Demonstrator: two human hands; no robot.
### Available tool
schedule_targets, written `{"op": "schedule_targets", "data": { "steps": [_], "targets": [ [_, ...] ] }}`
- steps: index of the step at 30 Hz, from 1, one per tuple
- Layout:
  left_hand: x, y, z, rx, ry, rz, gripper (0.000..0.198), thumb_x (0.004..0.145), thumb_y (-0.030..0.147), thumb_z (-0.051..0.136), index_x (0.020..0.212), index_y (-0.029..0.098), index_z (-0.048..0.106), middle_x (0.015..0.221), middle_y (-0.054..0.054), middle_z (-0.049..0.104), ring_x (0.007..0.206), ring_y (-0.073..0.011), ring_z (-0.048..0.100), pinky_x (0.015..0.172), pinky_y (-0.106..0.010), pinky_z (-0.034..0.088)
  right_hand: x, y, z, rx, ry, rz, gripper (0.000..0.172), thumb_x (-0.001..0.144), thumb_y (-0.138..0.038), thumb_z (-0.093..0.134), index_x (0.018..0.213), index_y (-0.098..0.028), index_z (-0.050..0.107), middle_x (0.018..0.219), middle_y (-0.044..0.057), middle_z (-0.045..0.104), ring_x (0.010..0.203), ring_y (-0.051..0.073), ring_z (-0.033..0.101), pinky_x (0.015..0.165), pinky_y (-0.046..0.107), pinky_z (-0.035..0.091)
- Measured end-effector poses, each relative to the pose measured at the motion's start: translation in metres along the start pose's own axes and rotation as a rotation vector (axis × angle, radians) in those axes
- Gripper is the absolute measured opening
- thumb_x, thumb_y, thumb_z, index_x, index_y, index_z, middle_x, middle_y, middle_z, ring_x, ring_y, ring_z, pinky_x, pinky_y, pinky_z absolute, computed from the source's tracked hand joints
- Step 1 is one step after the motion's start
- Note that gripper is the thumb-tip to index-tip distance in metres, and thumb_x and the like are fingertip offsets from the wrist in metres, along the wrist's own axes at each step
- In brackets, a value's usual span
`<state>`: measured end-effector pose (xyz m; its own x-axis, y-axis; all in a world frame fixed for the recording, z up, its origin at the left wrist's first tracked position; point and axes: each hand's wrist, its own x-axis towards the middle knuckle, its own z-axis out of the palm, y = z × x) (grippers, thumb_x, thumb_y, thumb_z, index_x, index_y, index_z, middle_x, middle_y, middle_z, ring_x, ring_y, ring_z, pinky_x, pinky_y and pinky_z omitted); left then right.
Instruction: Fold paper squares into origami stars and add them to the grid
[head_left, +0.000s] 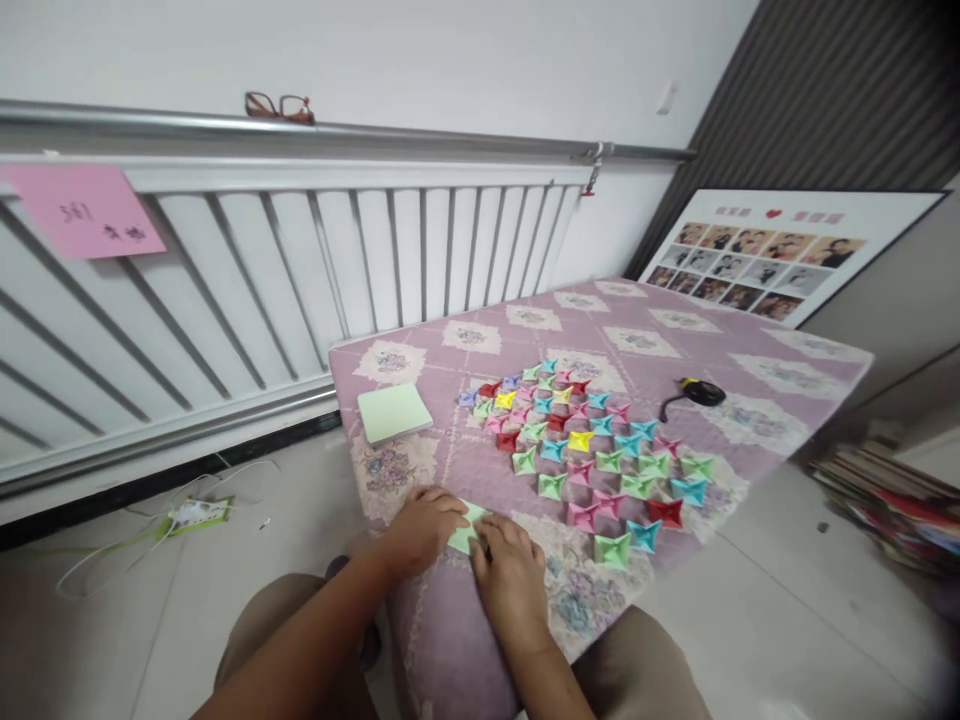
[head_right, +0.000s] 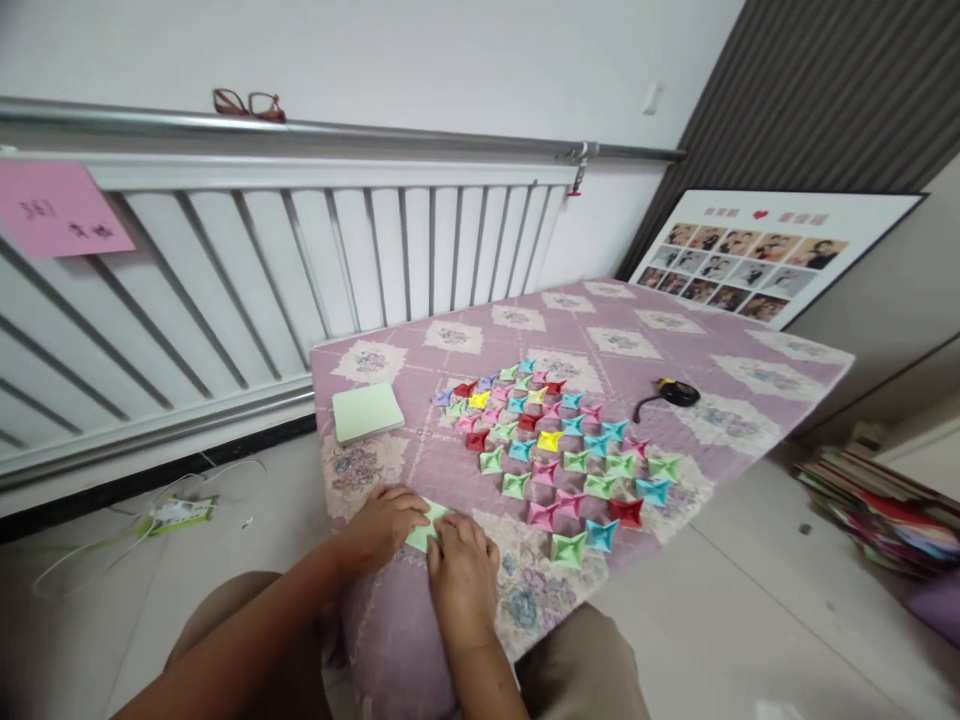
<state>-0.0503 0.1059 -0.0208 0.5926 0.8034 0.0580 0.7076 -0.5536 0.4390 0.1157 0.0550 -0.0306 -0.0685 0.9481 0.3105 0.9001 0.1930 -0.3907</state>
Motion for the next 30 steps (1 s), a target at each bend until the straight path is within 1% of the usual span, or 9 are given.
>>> {"op": "schedule_targets", "data": {
  "steps": [2, 5, 8, 12, 14, 16, 21, 24, 30],
  "targets": [
    [0.0, -0.001, 0.0, -0.047, -0.002, -0.03, 0.026, 0.089, 0.018, 0.048, 0.105, 0.027, 0.066, 0.119, 0.0, 0.062, 0.114, -0.0166, 0.048, 0.102, -0.037, 0.024, 0.0, 0.0, -0.001, 0.002, -0.011, 0.006, 0.02, 0.085, -0.02, 0.052, 0.101, -0.025, 0.065, 0.111, 0.004, 0.065, 0.105, 0.022, 0.054, 0.085, 0.037, 0.034],
    [0.0, 0.0, 0.0, -0.054, 0.001, -0.067, 0.023, 0.083, 0.024, 0.058, 0.104, 0.026, 0.065, 0.119, 0.0, 0.061, 0.115, -0.0173, 0.048, 0.104, -0.035, 0.025, 0.0, 0.0, -0.004, -0.002, -0.028, 0.009, 0.02, 0.085, -0.021, 0.052, 0.101, -0.024, 0.063, 0.112, 0.004, 0.064, 0.105, 0.023, 0.054, 0.084, 0.037, 0.034],
    [-0.001, 0.004, 0.001, -0.031, 0.008, -0.12, 0.035, 0.074, 0.027, 0.067, 0.109, 0.026, 0.062, 0.127, -0.002, 0.052, 0.12, -0.0199, 0.043, 0.105, -0.035, 0.024, -0.001, -0.002, -0.006, -0.025, -0.026, -0.001, 0.019, 0.085, -0.022, 0.052, 0.101, -0.024, 0.062, 0.112, 0.005, 0.063, 0.105, 0.023, 0.054, 0.083, 0.037, 0.034],
    [-0.002, 0.01, 0.001, -0.017, -0.02, -0.208, 0.039, 0.076, 0.03, 0.066, 0.114, 0.029, 0.057, 0.14, -0.005, 0.037, 0.13, -0.0256, 0.033, 0.109, -0.047, 0.016, -0.001, -0.006, -0.008, -0.066, -0.029, 0.004, 0.015, 0.086, -0.025, 0.052, 0.098, -0.023, 0.06, 0.106, 0.006, 0.062, 0.101, 0.024, 0.053, 0.081, 0.037, 0.034],
    [-0.001, 0.012, -0.001, -0.021, -0.051, -0.243, 0.039, 0.077, 0.032, 0.066, 0.114, 0.03, 0.056, 0.142, -0.006, 0.033, 0.133, -0.0276, 0.029, 0.109, -0.053, 0.011, -0.001, -0.007, -0.008, -0.076, -0.034, 0.013, 0.013, 0.085, -0.025, 0.053, 0.097, -0.024, 0.06, 0.104, 0.006, 0.062, 0.1, 0.025, 0.053, 0.08, 0.037, 0.034],
    [0.0, 0.014, -0.004, -0.027, -0.083, -0.271, 0.039, 0.077, 0.033, 0.067, 0.113, 0.03, 0.055, 0.145, -0.007, 0.03, 0.135, -0.029, 0.026, 0.109, -0.056, 0.009, -0.001, -0.007, -0.008, -0.076, -0.036, 0.01, 0.014, 0.085, -0.025, 0.053, 0.097, -0.024, 0.06, 0.105, 0.006, 0.061, 0.1, 0.025, 0.053, 0.079, 0.037, 0.034],
    [0.004, 0.016, -0.012, -0.034, -0.151, -0.317, 0.046, 0.074, 0.033, 0.071, 0.115, 0.029, 0.052, 0.15, -0.009, 0.021, 0.139, -0.032, 0.017, 0.107, -0.06, 0.01, -0.002, 0.002, -0.011, -0.061, -0.044, -0.023, 0.015, 0.084, -0.025, 0.056, 0.098, -0.025, 0.06, 0.107, 0.006, 0.061, 0.1, 0.024, 0.053, 0.078, 0.036, 0.034],
    [0.005, 0.015, -0.016, -0.039, -0.191, -0.324, 0.049, 0.071, 0.03, 0.073, 0.115, 0.028, 0.052, 0.151, -0.01, 0.021, 0.139, -0.032, 0.017, 0.107, -0.061, 0.011, -0.003, 0.008, -0.016, -0.044, -0.058, -0.028, 0.015, 0.083, -0.026, 0.057, 0.098, -0.026, 0.061, 0.107, 0.005, 0.062, 0.101, 0.025, 0.053, 0.078, 0.037, 0.034],
    [0.005, 0.015, -0.021, -0.035, -0.228, -0.314, 0.049, 0.072, 0.028, 0.073, 0.117, 0.026, 0.052, 0.152, -0.012, 0.018, 0.14, -0.0312, 0.015, 0.107, -0.061, 0.012, -0.007, 0.024, -0.017, 0.03, -0.085, -0.013, 0.017, 0.083, -0.022, 0.053, 0.097, -0.025, 0.062, 0.117, 0.005, 0.061, 0.108, 0.027, 0.051, 0.081, 0.04, 0.038]
  ]
}}
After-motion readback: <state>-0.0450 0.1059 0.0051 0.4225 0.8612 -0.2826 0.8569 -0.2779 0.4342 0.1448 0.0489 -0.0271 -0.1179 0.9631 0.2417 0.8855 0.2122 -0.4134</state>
